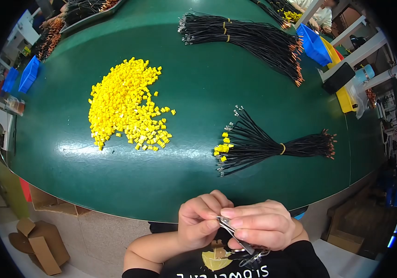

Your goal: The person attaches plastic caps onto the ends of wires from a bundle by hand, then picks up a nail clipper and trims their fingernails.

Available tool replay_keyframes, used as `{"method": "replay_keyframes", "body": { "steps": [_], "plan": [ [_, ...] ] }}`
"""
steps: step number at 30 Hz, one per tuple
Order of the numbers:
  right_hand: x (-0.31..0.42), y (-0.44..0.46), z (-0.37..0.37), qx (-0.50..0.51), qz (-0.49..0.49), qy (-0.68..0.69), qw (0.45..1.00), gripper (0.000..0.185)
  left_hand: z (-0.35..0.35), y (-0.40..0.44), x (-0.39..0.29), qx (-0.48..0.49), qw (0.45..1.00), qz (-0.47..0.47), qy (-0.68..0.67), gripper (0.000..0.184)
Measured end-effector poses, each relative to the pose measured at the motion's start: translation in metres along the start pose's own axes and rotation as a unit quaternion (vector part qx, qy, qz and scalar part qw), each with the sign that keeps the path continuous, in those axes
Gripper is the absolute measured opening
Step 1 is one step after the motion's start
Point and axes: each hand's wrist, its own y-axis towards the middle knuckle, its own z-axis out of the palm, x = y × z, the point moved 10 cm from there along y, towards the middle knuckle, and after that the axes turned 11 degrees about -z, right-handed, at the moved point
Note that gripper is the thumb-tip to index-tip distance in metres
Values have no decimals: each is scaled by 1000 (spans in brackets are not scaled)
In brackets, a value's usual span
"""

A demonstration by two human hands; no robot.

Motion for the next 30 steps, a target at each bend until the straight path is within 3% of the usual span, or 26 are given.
{"method": "replay_keyframes", "body": {
  "steps": [4, 30],
  "plan": [
    [-2, 0, 0, 11, 12, -3, 1000, 22, 1, 3, 2, -30, 996, -34, 79, 14],
    [2, 2, 2, 45, 5, -17, 999, 23, 2, 0, -8, -26, 990, -16, 139, 11]
  ]
}}
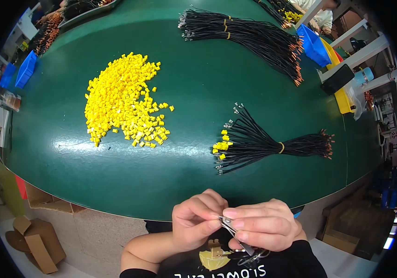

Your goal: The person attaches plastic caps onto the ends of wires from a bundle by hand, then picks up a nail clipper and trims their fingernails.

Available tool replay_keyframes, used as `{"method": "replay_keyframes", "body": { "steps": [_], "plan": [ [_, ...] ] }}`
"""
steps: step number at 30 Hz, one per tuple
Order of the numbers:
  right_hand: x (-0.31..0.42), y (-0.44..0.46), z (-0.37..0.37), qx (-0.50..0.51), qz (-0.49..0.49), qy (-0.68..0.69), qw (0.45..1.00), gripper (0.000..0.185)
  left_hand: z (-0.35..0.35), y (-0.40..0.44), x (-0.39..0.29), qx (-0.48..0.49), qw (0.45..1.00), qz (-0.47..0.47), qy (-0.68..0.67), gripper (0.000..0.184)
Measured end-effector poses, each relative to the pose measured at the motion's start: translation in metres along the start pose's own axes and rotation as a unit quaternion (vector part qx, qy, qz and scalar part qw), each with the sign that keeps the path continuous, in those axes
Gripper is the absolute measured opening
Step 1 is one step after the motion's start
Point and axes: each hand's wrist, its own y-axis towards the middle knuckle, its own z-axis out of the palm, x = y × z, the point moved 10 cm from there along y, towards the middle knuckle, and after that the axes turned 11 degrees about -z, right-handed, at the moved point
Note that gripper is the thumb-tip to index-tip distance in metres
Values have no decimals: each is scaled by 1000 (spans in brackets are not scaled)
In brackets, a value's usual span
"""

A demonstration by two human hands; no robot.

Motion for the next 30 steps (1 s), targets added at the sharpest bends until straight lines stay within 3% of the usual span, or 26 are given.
{"method": "replay_keyframes", "body": {
  "steps": [30],
  "plan": [
    [3, -1, -2, 22, -20, -9, 1000, 23, 0, -1, -9, 7, 996, 16, 93, 10]
  ]
}}
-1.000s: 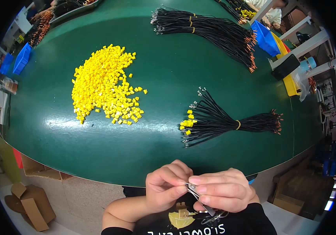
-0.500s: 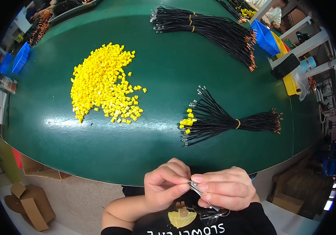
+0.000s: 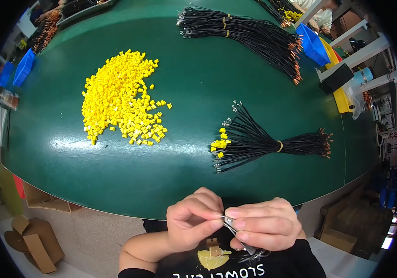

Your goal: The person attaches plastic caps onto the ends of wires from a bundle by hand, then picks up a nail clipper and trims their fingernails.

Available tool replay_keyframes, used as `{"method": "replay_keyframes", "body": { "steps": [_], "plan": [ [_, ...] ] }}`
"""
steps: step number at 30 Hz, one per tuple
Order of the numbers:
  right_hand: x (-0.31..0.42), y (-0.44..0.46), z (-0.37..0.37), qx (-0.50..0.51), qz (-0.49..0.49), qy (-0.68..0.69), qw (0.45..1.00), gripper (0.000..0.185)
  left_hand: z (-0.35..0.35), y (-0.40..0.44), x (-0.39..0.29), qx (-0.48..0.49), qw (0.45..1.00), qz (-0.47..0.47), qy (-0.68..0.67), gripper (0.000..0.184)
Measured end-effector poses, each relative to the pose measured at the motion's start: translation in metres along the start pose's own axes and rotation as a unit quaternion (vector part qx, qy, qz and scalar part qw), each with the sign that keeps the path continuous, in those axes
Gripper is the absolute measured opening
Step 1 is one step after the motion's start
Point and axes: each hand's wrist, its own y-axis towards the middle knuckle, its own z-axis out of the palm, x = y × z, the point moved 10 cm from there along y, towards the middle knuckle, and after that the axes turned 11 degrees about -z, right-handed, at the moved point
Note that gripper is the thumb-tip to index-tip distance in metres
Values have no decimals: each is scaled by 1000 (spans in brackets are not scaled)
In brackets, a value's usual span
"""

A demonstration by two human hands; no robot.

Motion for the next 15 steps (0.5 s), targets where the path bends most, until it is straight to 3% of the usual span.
{"method": "replay_keyframes", "body": {
  "steps": [15],
  "plan": [
    [3, 0, -1, 14, -26, -12, 1000, 21, 0, 0, -3, 12, 999, 0, 45, 11]
  ]
}}
